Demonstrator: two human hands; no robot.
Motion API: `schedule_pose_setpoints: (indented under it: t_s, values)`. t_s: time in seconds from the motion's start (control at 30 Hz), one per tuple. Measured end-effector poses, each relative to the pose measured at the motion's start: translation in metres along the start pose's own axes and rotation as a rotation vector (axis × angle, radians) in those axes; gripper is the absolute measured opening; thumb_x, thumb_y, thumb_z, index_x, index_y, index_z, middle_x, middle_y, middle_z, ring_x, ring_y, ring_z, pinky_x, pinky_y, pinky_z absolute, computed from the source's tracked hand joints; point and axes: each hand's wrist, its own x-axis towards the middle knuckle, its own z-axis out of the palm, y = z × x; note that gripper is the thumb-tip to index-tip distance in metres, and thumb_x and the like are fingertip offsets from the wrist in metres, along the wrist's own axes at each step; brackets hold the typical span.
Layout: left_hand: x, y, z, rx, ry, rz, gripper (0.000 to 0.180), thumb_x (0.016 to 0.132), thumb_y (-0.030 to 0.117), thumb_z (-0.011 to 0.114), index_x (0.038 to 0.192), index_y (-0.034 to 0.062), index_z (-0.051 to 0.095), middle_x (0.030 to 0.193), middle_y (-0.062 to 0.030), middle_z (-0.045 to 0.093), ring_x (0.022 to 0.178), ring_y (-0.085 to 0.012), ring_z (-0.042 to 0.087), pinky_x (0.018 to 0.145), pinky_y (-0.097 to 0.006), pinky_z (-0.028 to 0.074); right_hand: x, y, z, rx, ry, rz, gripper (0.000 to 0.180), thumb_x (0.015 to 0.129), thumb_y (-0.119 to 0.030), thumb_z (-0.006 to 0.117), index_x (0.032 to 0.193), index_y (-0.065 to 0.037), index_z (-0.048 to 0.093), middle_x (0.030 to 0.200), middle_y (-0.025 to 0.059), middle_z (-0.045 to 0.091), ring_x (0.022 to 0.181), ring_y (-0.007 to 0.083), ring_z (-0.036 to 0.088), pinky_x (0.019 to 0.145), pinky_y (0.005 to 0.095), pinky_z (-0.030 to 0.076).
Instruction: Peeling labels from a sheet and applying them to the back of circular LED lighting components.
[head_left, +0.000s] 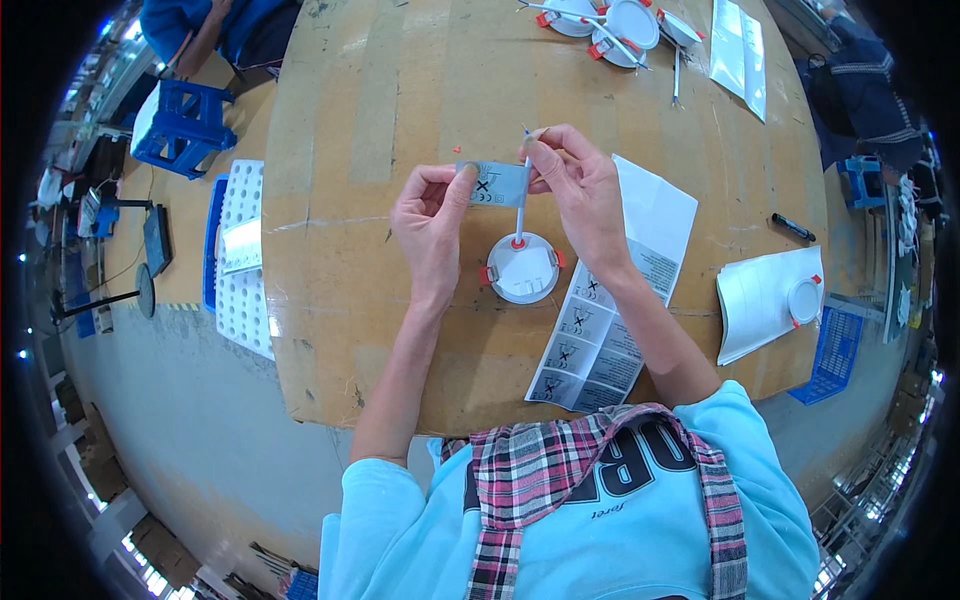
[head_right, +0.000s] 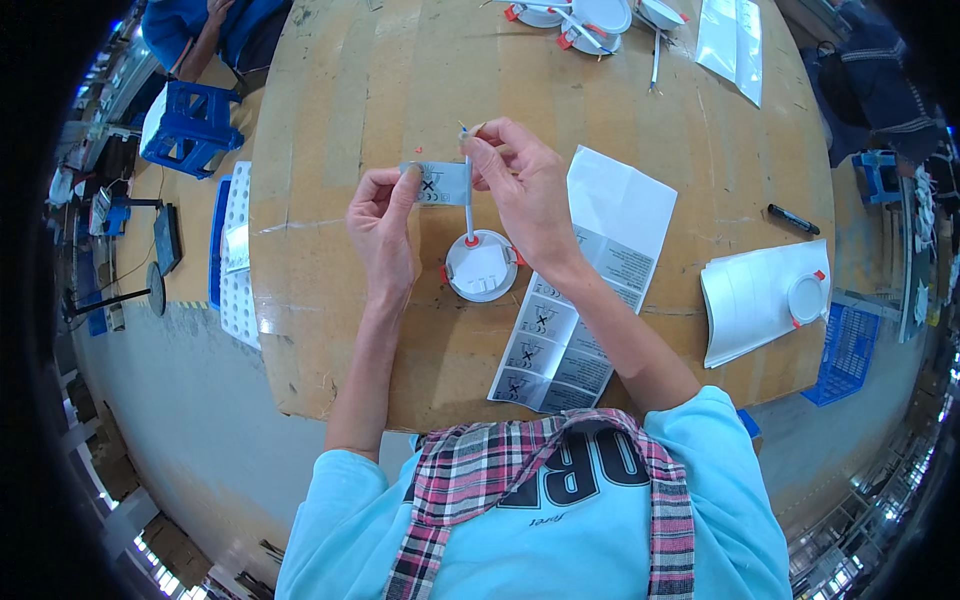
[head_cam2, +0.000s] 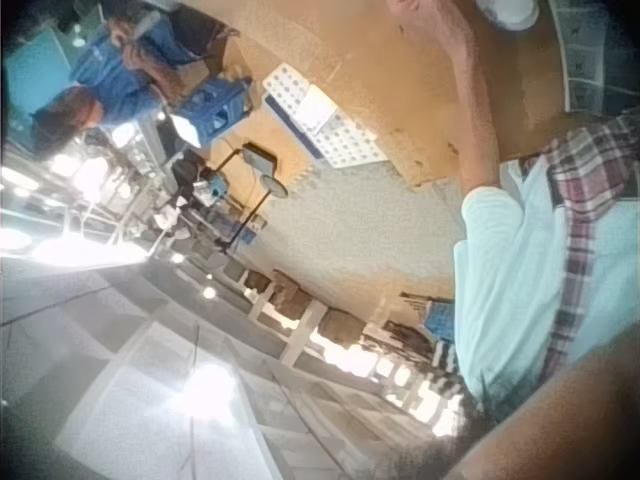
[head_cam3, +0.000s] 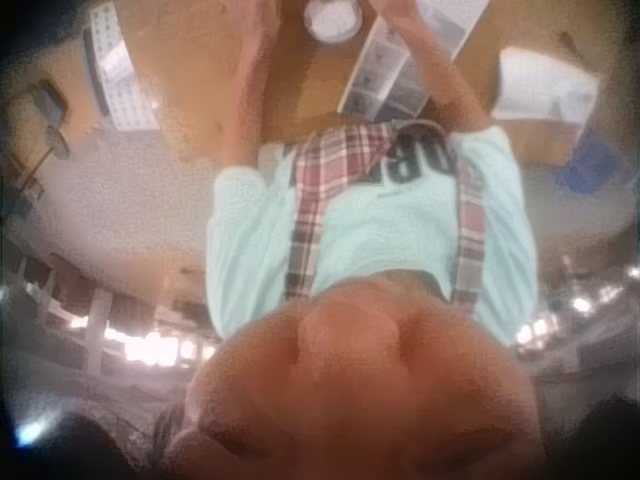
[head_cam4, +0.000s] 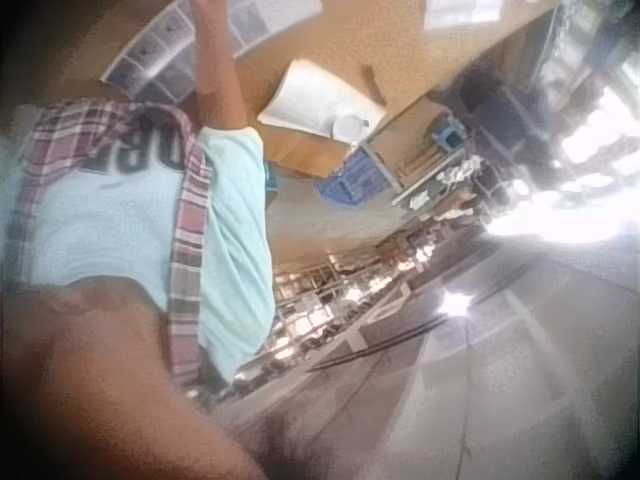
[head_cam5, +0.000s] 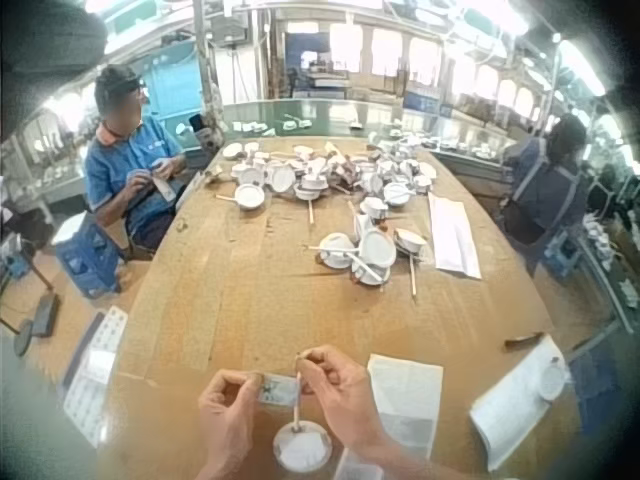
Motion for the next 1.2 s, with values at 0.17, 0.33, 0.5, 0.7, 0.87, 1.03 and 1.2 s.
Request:
schedule_pose_setpoints:
  t_s: [0.17,0.33,0.5,0.7,0.87,1.03,1.2]
  values:
    - [0.001,-0.003,0.000,-0.034,-0.020,-0.008,0.012,0.090,0.014,0.068,0.089,0.0029,0.064,0.083,0.0000,0.066,0.075,-0.0024,0.057,0.066,-0.018,0.044,-0.008,-0.004,0.003,-0.033,-0.011,0.027,0.025,0.101,-0.024,0.049,0.100,0.001,0.054,0.086,0.0080,0.063,0.068,0.0123,0.064,0.060,0.0258,0.053]
    - [0.002,-0.004,-0.001,-0.028,-0.025,-0.025,0.011,0.090,0.013,0.068,0.088,0.0026,0.064,0.082,0.0000,0.065,0.074,-0.0024,0.057,0.065,-0.018,0.043,-0.010,-0.009,-0.001,-0.093,-0.082,0.066,0.023,0.103,-0.022,0.045,0.103,0.000,0.050,0.089,0.0117,0.065,0.064,0.0162,0.067,0.053,0.0263,0.053]
    - [0.002,-0.003,-0.001,-0.006,-0.034,-0.063,0.012,0.090,0.013,0.069,0.087,0.0022,0.064,0.081,-0.0001,0.065,0.074,-0.0026,0.057,0.064,-0.018,0.044,-0.011,-0.011,-0.002,-0.094,-0.096,0.088,0.022,0.103,-0.021,0.043,0.101,0.000,0.049,0.089,0.0129,0.065,0.063,0.0173,0.068,0.052,0.0259,0.052]
    - [0.000,0.001,0.000,0.015,-0.015,-0.103,0.012,0.089,0.012,0.069,0.087,0.0017,0.065,0.081,-0.0008,0.066,0.074,-0.0033,0.058,0.065,-0.018,0.044,-0.013,-0.009,-0.002,-0.106,-0.091,0.073,0.022,0.103,-0.021,0.044,0.100,0.000,0.049,0.085,0.0117,0.063,0.062,0.0167,0.068,0.049,0.0243,0.050]
    - [-0.001,0.003,0.001,0.045,-0.017,-0.107,0.012,0.089,0.012,0.069,0.087,0.0014,0.064,0.080,-0.0012,0.066,0.073,-0.0035,0.058,0.065,-0.018,0.045,-0.014,-0.011,-0.001,-0.073,-0.092,0.051,0.023,0.099,-0.022,0.053,0.099,0.001,0.048,0.084,0.0102,0.060,0.061,0.0154,0.068,0.045,0.0239,0.049]
    - [-0.002,0.004,0.002,0.019,-0.025,-0.083,0.013,0.089,0.012,0.069,0.086,0.0013,0.064,0.080,-0.0010,0.066,0.073,-0.0033,0.058,0.064,-0.019,0.045,-0.016,-0.011,0.000,-0.156,-0.100,-0.012,0.029,0.085,-0.014,0.071,0.099,0.002,0.050,0.090,0.0095,0.060,0.058,0.0141,0.066,0.045,0.0245,0.047]
    - [-0.005,0.006,0.002,0.022,-0.020,-0.067,0.012,0.089,0.012,0.069,0.087,0.0013,0.063,0.080,-0.0010,0.066,0.073,-0.0031,0.058,0.064,-0.018,0.045,-0.016,-0.008,-0.002,-0.191,-0.082,0.012,0.030,0.084,-0.011,0.072,0.099,0.002,0.050,0.088,0.0100,0.061,0.058,0.0123,0.065,0.046,0.0248,0.047]
